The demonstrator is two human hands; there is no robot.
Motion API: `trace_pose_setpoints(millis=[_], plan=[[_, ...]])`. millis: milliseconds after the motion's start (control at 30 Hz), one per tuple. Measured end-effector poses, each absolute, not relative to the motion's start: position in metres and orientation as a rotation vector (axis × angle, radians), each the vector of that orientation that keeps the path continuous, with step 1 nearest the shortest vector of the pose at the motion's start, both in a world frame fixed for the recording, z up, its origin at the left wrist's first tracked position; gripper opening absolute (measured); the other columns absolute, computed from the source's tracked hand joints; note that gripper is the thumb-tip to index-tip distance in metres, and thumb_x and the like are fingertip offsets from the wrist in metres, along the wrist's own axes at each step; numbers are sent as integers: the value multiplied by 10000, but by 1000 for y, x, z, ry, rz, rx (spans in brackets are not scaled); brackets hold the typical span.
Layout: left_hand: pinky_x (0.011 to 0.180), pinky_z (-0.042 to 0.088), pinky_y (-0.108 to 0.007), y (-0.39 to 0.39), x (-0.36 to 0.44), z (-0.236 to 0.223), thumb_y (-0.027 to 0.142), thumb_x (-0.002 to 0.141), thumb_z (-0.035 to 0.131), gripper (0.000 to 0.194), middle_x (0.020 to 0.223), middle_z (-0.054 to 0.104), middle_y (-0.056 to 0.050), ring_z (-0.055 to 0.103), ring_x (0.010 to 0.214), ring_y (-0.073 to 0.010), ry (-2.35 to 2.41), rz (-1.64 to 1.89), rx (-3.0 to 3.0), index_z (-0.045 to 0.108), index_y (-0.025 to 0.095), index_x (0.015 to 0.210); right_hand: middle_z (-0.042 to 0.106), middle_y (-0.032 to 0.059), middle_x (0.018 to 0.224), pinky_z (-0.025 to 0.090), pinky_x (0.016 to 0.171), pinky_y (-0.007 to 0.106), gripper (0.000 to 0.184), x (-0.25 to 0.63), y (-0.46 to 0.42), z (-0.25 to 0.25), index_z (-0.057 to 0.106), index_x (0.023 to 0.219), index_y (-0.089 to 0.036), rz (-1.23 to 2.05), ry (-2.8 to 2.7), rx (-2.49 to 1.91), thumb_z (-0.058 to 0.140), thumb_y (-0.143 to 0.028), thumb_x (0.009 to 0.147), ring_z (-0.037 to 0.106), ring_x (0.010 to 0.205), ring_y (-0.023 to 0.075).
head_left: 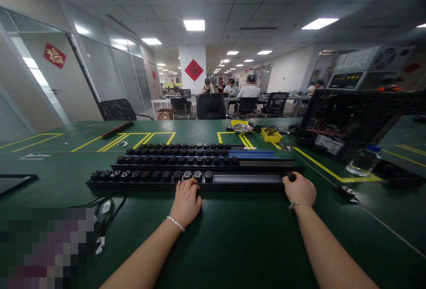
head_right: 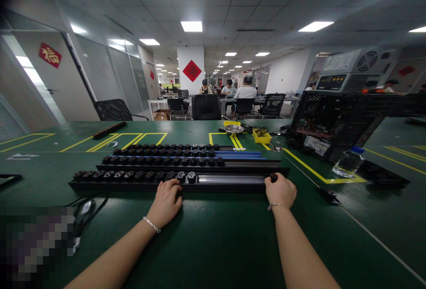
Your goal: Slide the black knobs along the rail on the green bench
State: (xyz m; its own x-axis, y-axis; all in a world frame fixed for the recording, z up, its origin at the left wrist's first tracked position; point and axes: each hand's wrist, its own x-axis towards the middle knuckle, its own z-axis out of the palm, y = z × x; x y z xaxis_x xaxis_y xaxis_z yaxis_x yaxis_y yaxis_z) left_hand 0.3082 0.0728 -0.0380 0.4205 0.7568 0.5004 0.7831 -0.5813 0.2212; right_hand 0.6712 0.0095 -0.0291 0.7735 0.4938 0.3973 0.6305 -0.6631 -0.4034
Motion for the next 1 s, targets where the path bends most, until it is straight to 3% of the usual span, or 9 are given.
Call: trace_pose_setpoints(millis=[1000], plan=[[1065,245,-525,71,308,-36,171,732,478,208,1106,561,-84,482,1099,-248,-1422,-885,-2600,586,188,909,610,145,999,438,766,405,465,671,6,-23,581,1136,-145,-191,-719,-2419,394,-396,791,496,990,304]])
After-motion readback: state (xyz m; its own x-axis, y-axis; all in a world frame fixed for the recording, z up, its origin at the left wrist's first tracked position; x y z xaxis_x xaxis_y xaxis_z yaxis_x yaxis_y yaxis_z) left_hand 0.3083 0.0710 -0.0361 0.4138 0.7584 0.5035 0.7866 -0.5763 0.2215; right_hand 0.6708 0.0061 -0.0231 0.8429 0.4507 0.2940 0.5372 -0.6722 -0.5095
